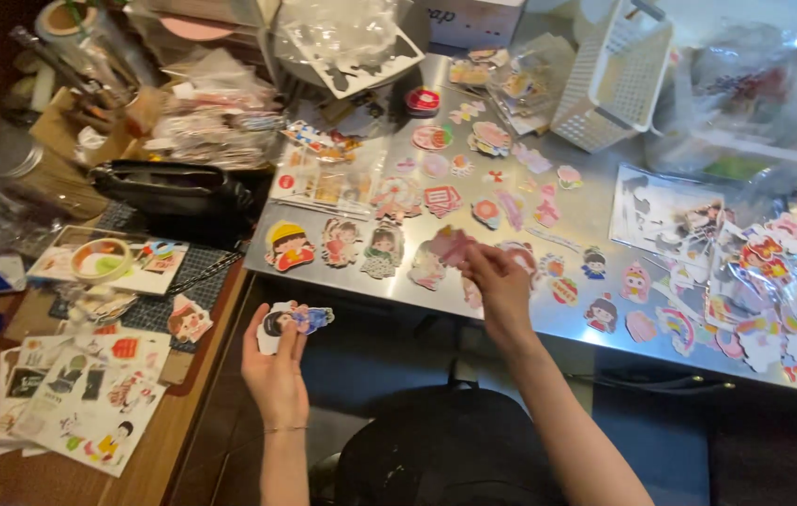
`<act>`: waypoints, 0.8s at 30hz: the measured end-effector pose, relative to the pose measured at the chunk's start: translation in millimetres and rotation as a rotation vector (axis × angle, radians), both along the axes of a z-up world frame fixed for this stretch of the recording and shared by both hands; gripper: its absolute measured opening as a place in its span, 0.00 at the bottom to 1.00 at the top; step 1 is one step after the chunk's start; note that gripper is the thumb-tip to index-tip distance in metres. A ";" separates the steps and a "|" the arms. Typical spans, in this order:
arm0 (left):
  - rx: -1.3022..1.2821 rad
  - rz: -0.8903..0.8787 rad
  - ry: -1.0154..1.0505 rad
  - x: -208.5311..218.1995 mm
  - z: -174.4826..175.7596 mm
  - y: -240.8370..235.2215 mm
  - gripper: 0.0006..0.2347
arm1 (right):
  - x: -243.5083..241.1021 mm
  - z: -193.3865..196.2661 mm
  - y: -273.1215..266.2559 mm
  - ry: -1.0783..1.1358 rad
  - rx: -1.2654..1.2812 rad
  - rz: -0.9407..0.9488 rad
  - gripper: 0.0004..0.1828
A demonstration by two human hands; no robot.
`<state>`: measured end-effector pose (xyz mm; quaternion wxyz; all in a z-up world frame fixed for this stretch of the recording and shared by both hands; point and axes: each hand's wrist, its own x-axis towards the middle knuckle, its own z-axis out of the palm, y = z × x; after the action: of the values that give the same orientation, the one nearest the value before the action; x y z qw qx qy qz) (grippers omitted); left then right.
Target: Sorting and arranging various decorative stickers and cutouts on a work surface
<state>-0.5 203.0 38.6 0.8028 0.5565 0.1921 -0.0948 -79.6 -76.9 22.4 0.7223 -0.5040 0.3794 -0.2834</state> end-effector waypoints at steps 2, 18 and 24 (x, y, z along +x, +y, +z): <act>-0.002 -0.013 -0.017 24.7 -33.5 -0.2 0.21 | -23.4 -24.7 -50.2 -0.044 0.060 -0.147 0.08; 0.021 0.205 -0.074 54.2 -64.1 -75.2 0.22 | -89.2 -42.5 -253.8 0.160 -0.061 -0.396 0.08; 0.262 0.150 -0.042 42.8 -69.6 -74.2 0.20 | -37.0 -63.4 -323.1 0.487 -0.781 0.507 0.07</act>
<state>42.3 128.8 -31.0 0.7319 0.6424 0.2271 0.0031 -116.5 -400.0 -41.1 0.4171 -0.8632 0.2684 -0.0945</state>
